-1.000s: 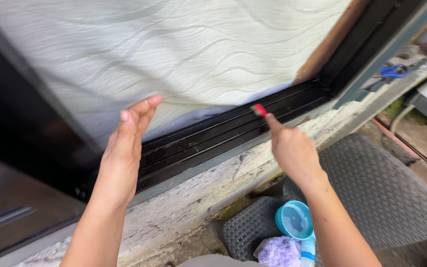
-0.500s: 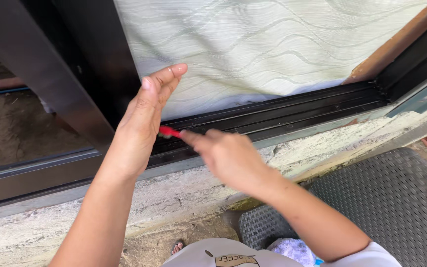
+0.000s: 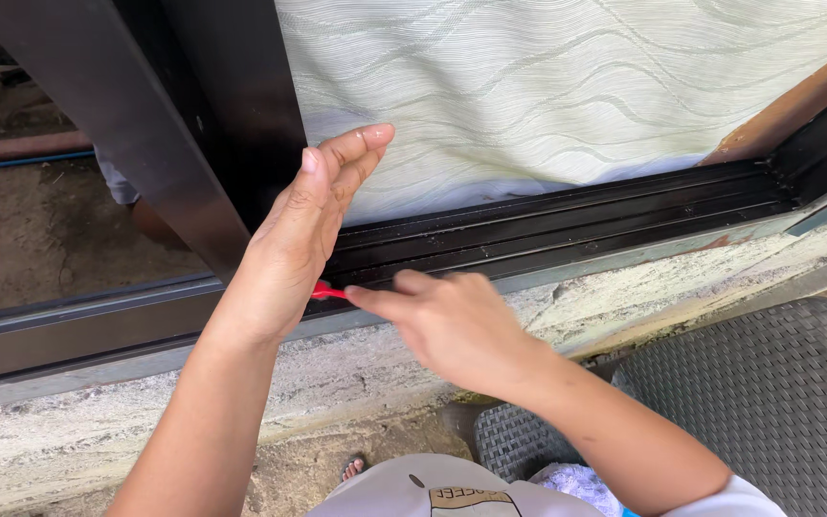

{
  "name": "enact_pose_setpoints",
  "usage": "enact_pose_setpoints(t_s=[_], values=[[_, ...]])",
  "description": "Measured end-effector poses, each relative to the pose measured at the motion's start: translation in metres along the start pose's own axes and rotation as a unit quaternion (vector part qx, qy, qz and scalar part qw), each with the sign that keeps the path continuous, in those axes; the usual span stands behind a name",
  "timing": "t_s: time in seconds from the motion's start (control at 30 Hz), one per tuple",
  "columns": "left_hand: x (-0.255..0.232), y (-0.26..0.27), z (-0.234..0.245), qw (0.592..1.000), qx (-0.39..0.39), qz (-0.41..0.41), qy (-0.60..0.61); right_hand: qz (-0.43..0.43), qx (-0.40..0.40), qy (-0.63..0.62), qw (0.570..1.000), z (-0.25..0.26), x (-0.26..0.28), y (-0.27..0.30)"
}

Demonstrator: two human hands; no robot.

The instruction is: The person cleans a window frame by dipping a toothbrush into a bowl of water and scrubbing the black metal tracks.

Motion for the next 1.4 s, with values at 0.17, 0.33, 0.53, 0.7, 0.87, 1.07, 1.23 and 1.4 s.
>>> enact_pose_setpoints(t_s=[0.17, 0.33, 0.53, 0.7, 0.87, 1.07, 1.23, 1.4], values=[[0.0, 0.0, 0.001, 1.0, -0.001, 0.016, -0.014, 0.057, -0.072, 0.048, 0.995, 0.018, -0.028, 0.004], [-0.004, 0.002, -0.003, 0.999, -0.012, 0.029, -0.026, 0.04, 0.032, -0.013, 0.999, 0.045, -0.04, 0.002], [-0.007, 0.0, -0.001, 0.998, -0.02, 0.056, -0.031, 0.085, 0.066, 0.043, 0.993, 0.011, -0.012, -0.024], [-0.006, 0.003, -0.002, 0.998, -0.016, 0.056, -0.035, 0.093, 0.047, 0.042, 0.994, 0.016, -0.036, -0.01], [-0.006, 0.005, -0.002, 0.998, -0.015, 0.058, -0.035, 0.014, 0.056, 0.064, 0.996, 0.05, -0.062, 0.008], [-0.003, 0.003, -0.008, 0.997, -0.022, 0.064, -0.035, 0.067, 0.027, 0.056, 0.996, 0.015, -0.036, 0.001], [0.005, 0.0, -0.013, 0.996, -0.006, 0.084, -0.026, -0.079, 0.044, 0.058, 0.994, 0.051, -0.105, 0.042], [0.023, -0.006, -0.027, 0.995, 0.04, 0.095, -0.014, -0.232, -0.001, 0.012, 0.973, 0.097, -0.177, 0.109]])
Point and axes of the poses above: each hand's wrist, its own y-axis away from the middle knuckle, its own z-axis out of the back of the hand, x = y × z, the point moved 1 cm from there along -y, towards the middle knuckle, and after that the axes turned 7 degrees about -z, right-handed, at the moved point
